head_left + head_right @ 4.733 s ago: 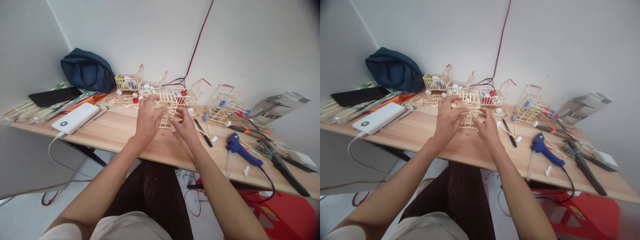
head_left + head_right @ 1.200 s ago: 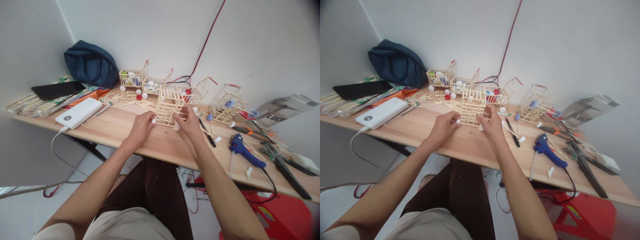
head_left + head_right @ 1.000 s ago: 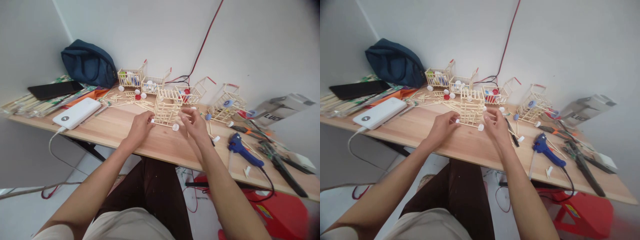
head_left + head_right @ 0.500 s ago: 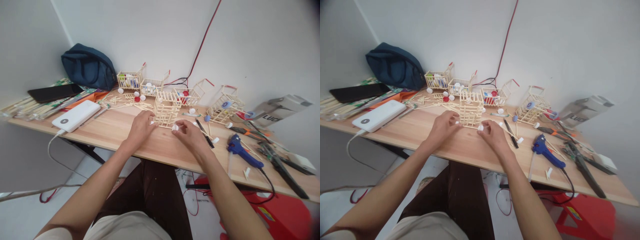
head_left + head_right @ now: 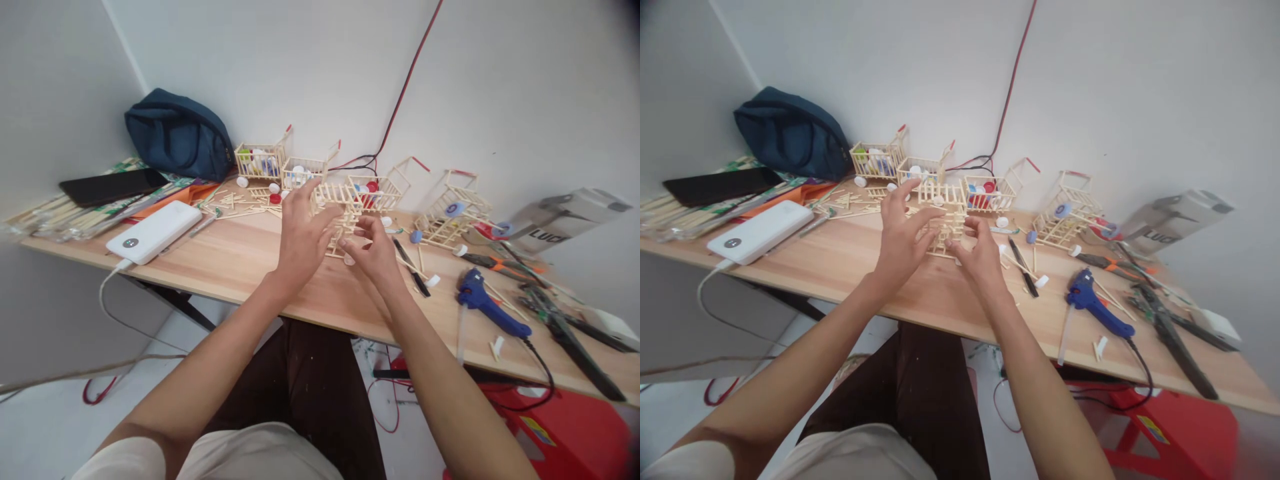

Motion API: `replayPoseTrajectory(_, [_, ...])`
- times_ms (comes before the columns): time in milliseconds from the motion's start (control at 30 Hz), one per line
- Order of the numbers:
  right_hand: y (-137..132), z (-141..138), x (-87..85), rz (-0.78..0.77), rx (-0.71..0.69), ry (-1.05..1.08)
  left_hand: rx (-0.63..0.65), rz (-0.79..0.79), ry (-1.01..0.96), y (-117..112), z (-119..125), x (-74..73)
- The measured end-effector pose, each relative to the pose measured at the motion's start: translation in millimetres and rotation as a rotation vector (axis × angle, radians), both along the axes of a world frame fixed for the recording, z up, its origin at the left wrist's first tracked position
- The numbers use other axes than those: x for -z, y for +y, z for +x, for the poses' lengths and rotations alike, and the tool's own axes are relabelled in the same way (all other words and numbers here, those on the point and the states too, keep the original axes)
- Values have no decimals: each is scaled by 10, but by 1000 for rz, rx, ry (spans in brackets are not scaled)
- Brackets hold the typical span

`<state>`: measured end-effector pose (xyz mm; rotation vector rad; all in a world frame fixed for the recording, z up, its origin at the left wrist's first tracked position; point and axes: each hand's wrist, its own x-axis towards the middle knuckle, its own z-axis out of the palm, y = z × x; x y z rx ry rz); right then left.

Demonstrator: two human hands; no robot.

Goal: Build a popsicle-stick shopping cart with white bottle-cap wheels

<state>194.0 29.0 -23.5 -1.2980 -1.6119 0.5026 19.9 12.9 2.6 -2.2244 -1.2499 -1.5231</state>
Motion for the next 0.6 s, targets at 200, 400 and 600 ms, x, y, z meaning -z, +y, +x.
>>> replayPoseTrajectory(200, [41,-20,57,21,-5,-14,-34,-19,-10,85,59,68])
replayPoseTrajectory(400, [6,2,29,82,-42,13,-6,-22,-70,102,13,123])
replayPoseTrajectory(600, [4,-43,37,47,-44,11,17,-25,-78,110,3,122])
